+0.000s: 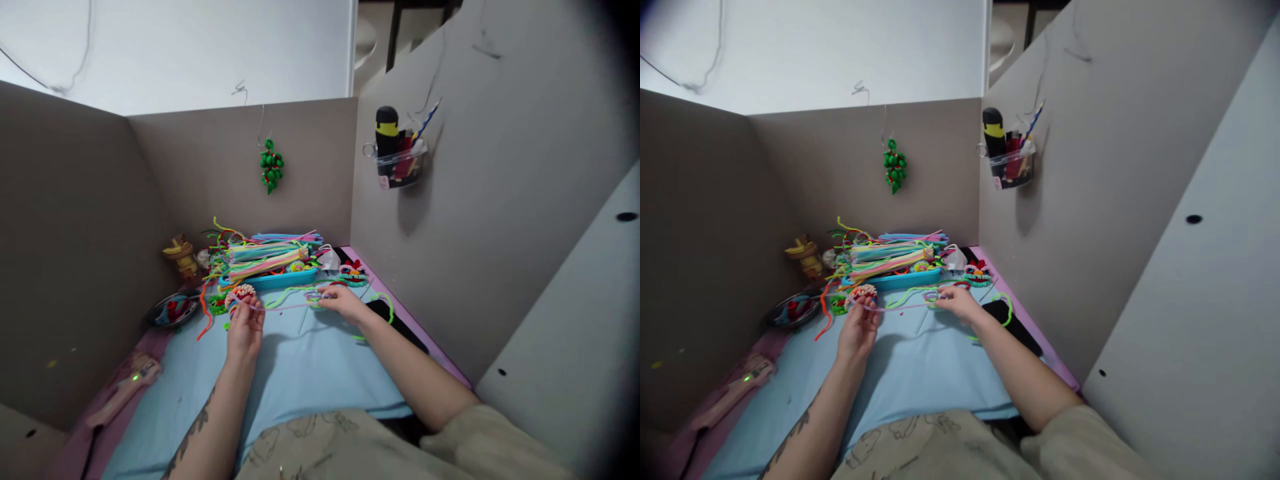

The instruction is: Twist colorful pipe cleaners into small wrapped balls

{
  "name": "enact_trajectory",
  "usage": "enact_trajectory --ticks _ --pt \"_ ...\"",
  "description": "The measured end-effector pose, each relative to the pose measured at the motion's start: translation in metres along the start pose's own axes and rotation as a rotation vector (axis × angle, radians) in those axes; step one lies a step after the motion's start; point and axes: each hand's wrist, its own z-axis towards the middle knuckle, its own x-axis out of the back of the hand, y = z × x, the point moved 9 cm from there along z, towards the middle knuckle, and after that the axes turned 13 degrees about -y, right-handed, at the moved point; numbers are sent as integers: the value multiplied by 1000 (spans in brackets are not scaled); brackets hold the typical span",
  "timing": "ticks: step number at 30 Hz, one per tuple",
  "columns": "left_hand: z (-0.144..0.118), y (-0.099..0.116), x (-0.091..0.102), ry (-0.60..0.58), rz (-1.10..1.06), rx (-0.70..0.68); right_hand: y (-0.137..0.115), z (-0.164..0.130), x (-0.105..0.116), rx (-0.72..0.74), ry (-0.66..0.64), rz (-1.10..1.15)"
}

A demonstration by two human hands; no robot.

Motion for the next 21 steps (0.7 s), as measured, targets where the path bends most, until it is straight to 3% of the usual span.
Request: enact_trajectory --ticks 5,9,16,21 --pt "-6 -14 -14 -161 498 129 -2 -1 -3 -4 -36 5" --pt "-14 -25 -30 -318 881 59 -6 -3 -15 37 -121 -13" --pt "-18 -18 -39 -341 1008 -60 -12 -8 -39 93 -263 -120" --pt "-27 -5 -63 -451 1131 -256 -10 -10 -51 69 -269 -114"
